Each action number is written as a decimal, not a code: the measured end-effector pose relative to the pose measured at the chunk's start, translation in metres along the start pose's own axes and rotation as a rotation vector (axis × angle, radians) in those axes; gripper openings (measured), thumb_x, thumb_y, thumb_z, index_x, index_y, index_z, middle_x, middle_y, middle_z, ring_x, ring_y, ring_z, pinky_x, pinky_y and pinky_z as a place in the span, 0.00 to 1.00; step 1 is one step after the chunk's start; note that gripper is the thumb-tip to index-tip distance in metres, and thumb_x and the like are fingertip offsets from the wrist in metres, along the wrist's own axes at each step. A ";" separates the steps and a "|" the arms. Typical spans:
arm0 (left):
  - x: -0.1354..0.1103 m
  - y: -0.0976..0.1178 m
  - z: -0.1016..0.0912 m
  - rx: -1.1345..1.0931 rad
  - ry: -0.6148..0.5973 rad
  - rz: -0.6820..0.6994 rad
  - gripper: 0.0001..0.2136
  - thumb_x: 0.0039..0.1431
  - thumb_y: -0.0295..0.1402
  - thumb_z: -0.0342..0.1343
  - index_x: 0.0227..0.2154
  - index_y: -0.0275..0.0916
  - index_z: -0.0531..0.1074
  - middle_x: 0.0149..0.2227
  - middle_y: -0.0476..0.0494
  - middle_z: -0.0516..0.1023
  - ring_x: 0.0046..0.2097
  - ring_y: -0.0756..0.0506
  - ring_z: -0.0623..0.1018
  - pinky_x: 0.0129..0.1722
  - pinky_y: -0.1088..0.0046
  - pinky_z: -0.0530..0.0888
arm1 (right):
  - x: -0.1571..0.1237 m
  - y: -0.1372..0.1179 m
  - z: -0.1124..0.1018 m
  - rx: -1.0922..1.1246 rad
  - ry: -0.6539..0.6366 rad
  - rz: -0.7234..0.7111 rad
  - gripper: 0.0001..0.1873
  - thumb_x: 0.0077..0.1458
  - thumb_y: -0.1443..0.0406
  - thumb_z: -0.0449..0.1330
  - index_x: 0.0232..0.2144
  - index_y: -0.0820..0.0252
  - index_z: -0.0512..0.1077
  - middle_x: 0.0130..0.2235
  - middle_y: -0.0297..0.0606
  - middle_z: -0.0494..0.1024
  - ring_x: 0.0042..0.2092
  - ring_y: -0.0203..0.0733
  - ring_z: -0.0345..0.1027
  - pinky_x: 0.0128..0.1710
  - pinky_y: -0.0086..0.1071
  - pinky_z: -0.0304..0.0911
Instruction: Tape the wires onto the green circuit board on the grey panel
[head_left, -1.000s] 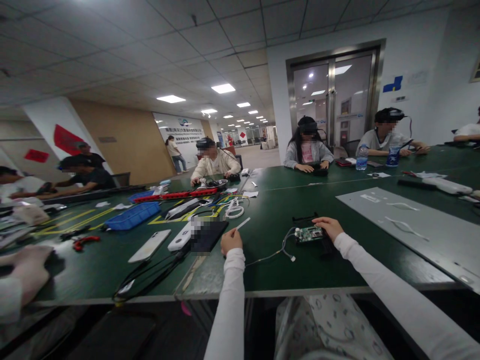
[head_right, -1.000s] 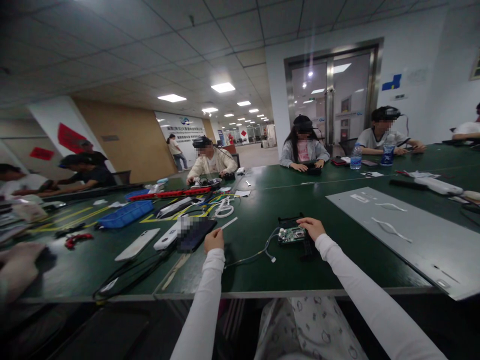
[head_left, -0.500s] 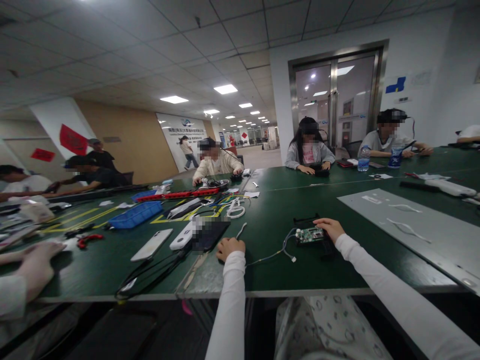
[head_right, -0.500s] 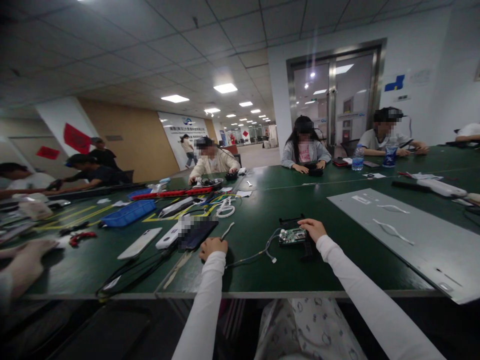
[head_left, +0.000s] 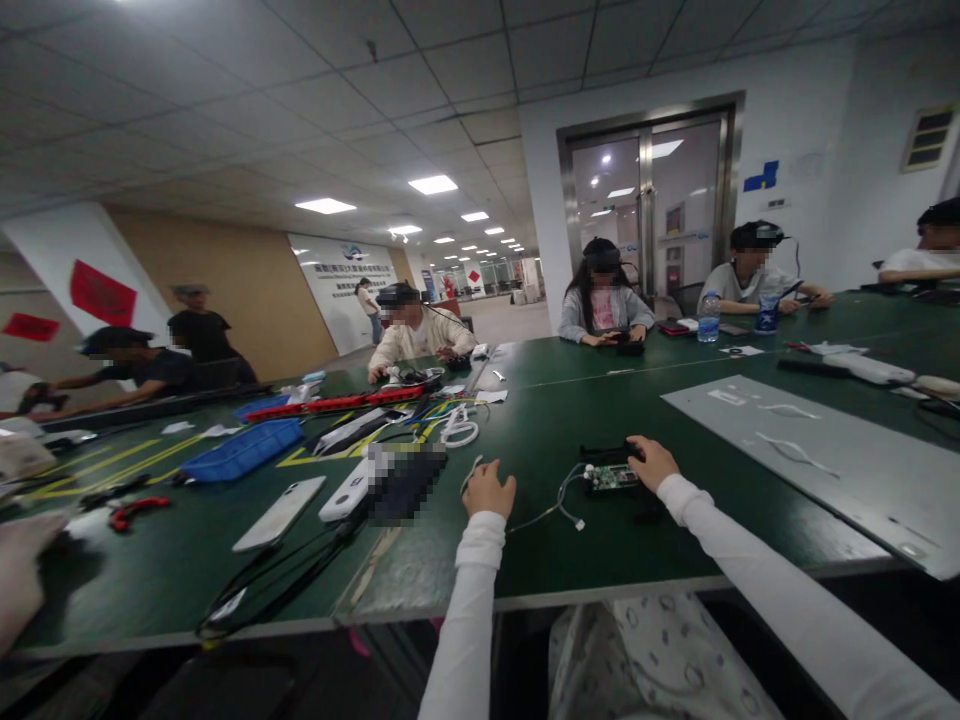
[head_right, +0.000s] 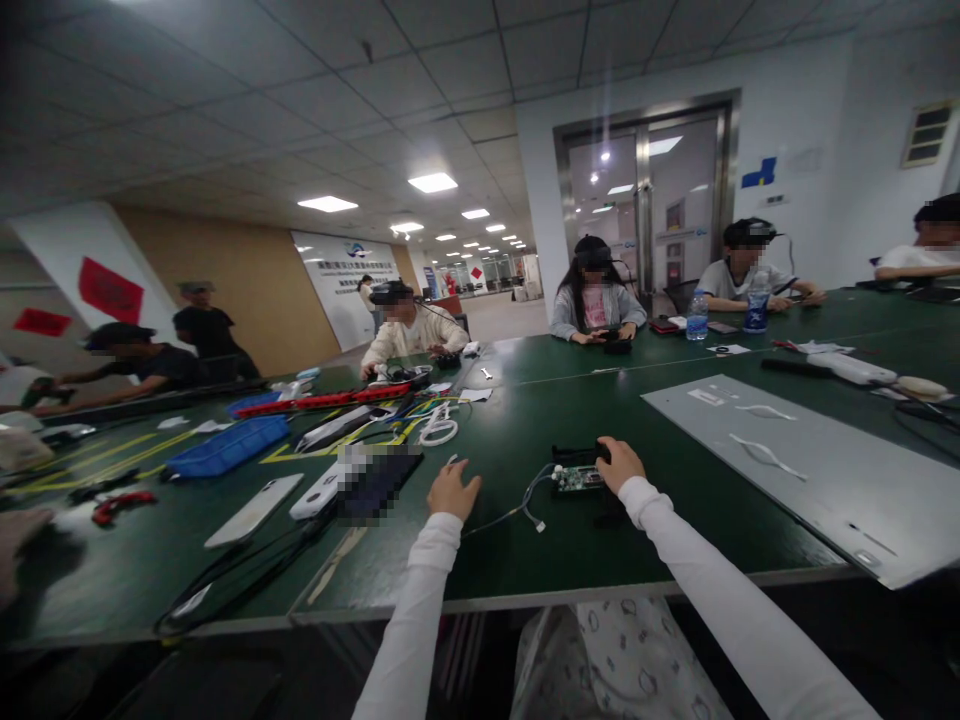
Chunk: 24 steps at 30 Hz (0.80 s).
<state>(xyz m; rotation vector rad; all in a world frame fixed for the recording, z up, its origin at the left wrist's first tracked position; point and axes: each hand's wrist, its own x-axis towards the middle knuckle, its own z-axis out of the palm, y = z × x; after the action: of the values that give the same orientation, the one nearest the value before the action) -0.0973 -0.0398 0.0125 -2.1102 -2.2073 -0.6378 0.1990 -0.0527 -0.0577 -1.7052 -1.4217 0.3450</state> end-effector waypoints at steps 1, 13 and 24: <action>-0.002 0.009 0.003 -0.006 -0.072 0.075 0.21 0.49 0.40 0.47 0.48 0.42 0.61 0.49 0.42 0.62 0.49 0.42 0.63 0.45 0.65 0.61 | 0.000 0.001 0.000 -0.032 0.009 0.001 0.21 0.42 0.66 0.54 0.42 0.55 0.66 0.41 0.38 0.68 0.44 0.41 0.60 0.44 0.34 0.54; 0.010 0.088 0.053 -0.130 -0.465 0.547 0.54 0.26 0.55 0.57 0.57 0.40 0.38 0.59 0.35 0.42 0.57 0.32 0.47 0.52 0.53 0.47 | 0.009 0.016 -0.032 -0.292 0.218 0.042 0.16 0.43 0.65 0.54 0.39 0.52 0.66 0.46 0.37 0.64 0.47 0.46 0.54 0.44 0.39 0.50; 0.022 0.078 0.059 -0.191 -0.458 0.658 0.51 0.28 0.53 0.58 0.57 0.40 0.41 0.58 0.41 0.49 0.57 0.37 0.50 0.54 0.57 0.48 | 0.035 0.146 -0.175 -0.549 0.410 0.618 0.25 0.42 0.56 0.50 0.43 0.60 0.65 0.46 0.53 0.62 0.49 0.57 0.53 0.43 0.50 0.47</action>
<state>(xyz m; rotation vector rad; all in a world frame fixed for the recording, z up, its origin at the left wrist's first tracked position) -0.0087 -0.0010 -0.0136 -3.0966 -1.4409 -0.3435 0.4258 -0.0935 -0.0533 -2.4824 -0.6931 -0.0898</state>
